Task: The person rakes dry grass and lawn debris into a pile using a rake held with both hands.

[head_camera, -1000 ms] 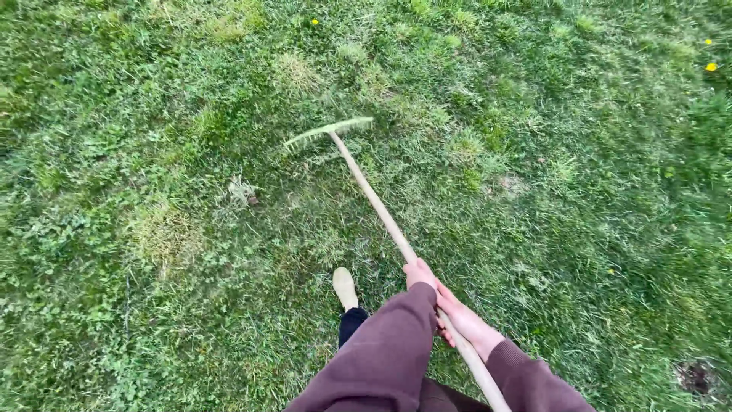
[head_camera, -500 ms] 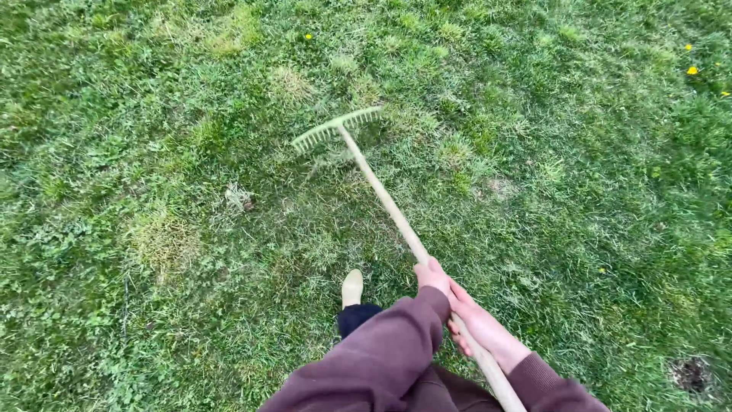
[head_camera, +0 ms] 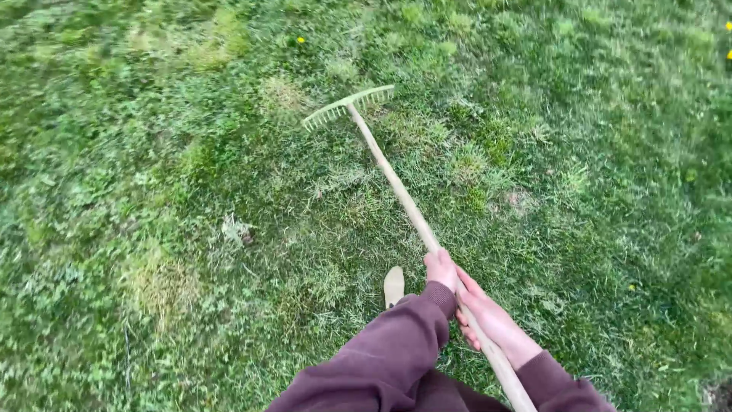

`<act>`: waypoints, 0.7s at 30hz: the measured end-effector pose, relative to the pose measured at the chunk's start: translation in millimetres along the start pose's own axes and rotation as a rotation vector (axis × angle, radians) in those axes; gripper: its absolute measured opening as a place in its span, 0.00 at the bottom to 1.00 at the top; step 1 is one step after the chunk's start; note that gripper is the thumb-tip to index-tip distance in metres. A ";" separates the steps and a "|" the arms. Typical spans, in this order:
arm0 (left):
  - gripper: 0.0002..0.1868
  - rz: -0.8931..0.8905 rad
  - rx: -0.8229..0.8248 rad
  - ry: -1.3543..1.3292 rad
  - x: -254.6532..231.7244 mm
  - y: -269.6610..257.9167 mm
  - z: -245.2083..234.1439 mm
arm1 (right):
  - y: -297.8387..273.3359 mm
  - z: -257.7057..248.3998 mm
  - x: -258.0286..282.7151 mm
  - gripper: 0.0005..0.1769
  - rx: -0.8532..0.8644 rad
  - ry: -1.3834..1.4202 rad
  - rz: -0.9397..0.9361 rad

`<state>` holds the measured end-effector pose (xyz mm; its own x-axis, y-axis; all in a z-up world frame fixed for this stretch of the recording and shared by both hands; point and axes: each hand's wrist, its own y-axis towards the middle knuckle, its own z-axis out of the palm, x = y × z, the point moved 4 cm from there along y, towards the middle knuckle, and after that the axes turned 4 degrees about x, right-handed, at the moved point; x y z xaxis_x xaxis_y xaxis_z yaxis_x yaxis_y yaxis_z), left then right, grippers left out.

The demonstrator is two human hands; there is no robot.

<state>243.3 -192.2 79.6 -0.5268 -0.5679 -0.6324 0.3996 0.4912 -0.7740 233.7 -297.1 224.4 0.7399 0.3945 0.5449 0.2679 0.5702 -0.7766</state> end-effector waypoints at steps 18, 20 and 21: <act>0.27 0.235 0.281 -0.053 -243.1 172.0 -91.9 | 382.9 37.5 331.4 0.33 0.235 0.139 -0.311; 0.23 0.118 0.226 -0.044 -228.8 170.7 -108.5 | 378.0 54.9 353.6 0.32 0.139 0.126 -0.230; 0.19 -0.006 0.174 -0.037 -218.2 169.1 -116.7 | 374.3 60.4 362.1 0.32 0.038 0.111 -0.144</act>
<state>338.2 91.8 90.4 -0.5028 -0.5957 -0.6264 0.5225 0.3678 -0.7692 564.7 102.7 150.1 0.7599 0.2259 0.6096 0.3538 0.6429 -0.6793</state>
